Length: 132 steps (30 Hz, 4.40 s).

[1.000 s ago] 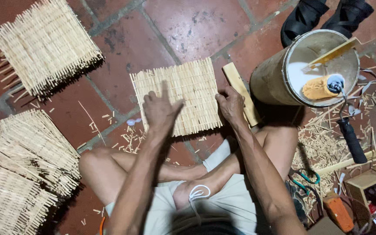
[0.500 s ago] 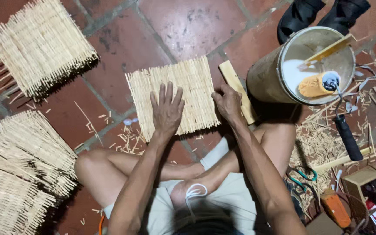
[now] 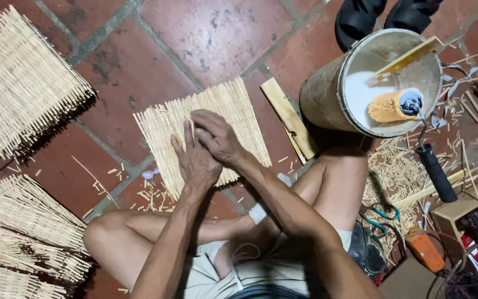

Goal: The person assembles small bamboo mats by applying white adhesive to cardboard with a roller, placing a woven bamboo mat on top, and pressing it down with a wooden block. The person repeats this process for multiple mats.

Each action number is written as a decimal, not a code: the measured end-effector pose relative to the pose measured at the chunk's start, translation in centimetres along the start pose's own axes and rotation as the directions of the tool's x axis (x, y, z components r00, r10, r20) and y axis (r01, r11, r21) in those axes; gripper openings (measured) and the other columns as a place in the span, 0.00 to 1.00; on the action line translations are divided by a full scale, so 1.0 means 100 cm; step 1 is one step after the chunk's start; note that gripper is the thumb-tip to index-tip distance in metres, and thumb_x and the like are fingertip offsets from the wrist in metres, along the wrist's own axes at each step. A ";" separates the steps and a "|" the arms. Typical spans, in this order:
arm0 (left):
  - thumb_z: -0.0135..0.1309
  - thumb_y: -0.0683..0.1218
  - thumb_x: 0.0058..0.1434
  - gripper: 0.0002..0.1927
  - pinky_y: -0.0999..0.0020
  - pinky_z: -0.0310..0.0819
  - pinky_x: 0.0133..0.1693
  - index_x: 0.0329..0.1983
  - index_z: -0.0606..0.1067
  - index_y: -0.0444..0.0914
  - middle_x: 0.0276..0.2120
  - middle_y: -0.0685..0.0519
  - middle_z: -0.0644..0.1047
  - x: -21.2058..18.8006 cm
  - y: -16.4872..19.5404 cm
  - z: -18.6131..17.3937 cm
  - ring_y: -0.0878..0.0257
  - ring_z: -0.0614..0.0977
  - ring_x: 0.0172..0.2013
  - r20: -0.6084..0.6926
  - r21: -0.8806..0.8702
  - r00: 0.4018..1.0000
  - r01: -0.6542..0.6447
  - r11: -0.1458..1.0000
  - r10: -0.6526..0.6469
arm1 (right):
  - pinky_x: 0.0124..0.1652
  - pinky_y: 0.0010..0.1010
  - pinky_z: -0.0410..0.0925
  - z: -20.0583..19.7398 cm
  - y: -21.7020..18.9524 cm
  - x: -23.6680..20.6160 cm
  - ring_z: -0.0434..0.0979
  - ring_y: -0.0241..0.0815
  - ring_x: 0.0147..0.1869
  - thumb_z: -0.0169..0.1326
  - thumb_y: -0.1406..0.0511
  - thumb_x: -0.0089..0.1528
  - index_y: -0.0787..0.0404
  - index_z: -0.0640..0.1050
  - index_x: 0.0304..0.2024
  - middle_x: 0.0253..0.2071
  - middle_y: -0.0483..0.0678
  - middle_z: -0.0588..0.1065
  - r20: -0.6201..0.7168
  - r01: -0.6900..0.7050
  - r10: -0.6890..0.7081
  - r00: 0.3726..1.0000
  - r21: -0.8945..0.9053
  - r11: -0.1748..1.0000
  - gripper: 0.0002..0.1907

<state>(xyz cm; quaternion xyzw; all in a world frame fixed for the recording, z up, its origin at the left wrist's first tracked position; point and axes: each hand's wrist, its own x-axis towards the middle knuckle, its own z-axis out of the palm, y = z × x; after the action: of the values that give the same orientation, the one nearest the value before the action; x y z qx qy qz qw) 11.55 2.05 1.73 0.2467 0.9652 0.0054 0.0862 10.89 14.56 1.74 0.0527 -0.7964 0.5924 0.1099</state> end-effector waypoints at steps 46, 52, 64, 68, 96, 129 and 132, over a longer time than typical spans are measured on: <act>0.54 0.70 0.66 0.39 0.13 0.24 0.59 0.76 0.67 0.50 0.76 0.37 0.51 -0.022 0.013 0.019 0.34 0.46 0.75 -0.248 -0.229 0.969 -0.068 0.971 0.010 | 0.35 0.47 0.75 -0.155 0.021 -0.143 0.83 0.59 0.37 0.57 0.70 0.52 0.62 0.84 0.32 0.34 0.61 0.81 -0.079 -0.292 0.505 0.860 -0.887 0.358 0.07; 0.56 0.73 0.61 0.41 0.14 0.23 0.60 0.74 0.70 0.53 0.76 0.39 0.51 -0.020 0.015 0.011 0.36 0.46 0.75 -0.296 -0.226 0.955 -0.071 0.972 0.001 | 0.31 0.47 0.75 -0.136 0.043 -0.123 0.84 0.56 0.36 0.56 0.69 0.56 0.67 0.82 0.32 0.32 0.61 0.81 -0.076 -0.280 0.550 0.832 -0.913 0.297 0.07; 0.50 0.76 0.55 0.46 0.13 0.18 0.57 0.74 0.61 0.56 0.77 0.44 0.45 -0.001 0.020 -0.014 0.39 0.39 0.75 -0.086 -0.253 0.993 0.061 0.965 -0.085 | 0.41 0.50 0.74 -0.158 0.014 -0.081 0.83 0.62 0.38 0.59 0.66 0.53 0.69 0.80 0.37 0.33 0.68 0.79 -0.210 -0.563 0.532 0.820 -0.465 0.683 0.14; 0.51 0.76 0.55 0.45 0.13 0.22 0.59 0.74 0.64 0.56 0.77 0.44 0.48 0.003 0.015 -0.008 0.40 0.42 0.75 -0.158 -0.285 0.985 0.019 0.958 -0.066 | 0.39 0.50 0.75 -0.158 0.015 -0.056 0.85 0.61 0.36 0.57 0.62 0.59 0.69 0.78 0.37 0.30 0.69 0.79 -0.185 -0.720 0.723 0.666 -0.411 0.559 0.14; 0.47 0.50 0.67 0.24 0.25 0.42 0.64 0.67 0.69 0.47 0.71 0.46 0.62 0.018 0.026 -0.021 0.48 0.59 0.72 -0.134 -0.215 0.902 -0.430 0.877 0.410 | 0.36 0.25 0.70 -0.175 0.000 -0.018 0.77 0.36 0.36 0.55 0.71 0.64 0.67 0.78 0.45 0.34 0.49 0.79 -0.131 -0.332 0.309 0.942 -0.237 0.913 0.07; 0.53 0.51 0.70 0.11 0.52 0.69 0.52 0.39 0.75 0.38 0.33 0.49 0.74 0.057 0.069 -0.071 0.55 0.76 0.39 -0.080 -0.692 0.922 -0.325 0.644 0.379 | 0.34 0.15 0.66 -0.124 -0.044 -0.258 0.70 0.25 0.34 0.59 0.71 0.64 0.72 0.76 0.53 0.37 0.44 0.76 -0.610 -0.435 0.456 0.648 0.195 0.879 0.15; 0.53 0.47 0.66 0.08 0.54 0.67 0.43 0.39 0.74 0.37 0.32 0.48 0.71 0.031 0.008 -0.067 0.56 0.70 0.37 -0.155 -0.464 0.929 -0.368 0.806 0.335 | 0.35 0.16 0.68 -0.120 -0.043 -0.253 0.72 0.26 0.36 0.59 0.71 0.64 0.72 0.77 0.53 0.38 0.44 0.76 -0.553 -0.462 0.477 0.683 0.178 0.869 0.15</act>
<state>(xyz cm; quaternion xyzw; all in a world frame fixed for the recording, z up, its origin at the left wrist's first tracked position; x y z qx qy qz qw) 8.10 4.46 7.87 0.3911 0.8725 0.2708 0.1112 37.76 23.64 2.99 -0.3347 -0.7035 0.5971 0.1913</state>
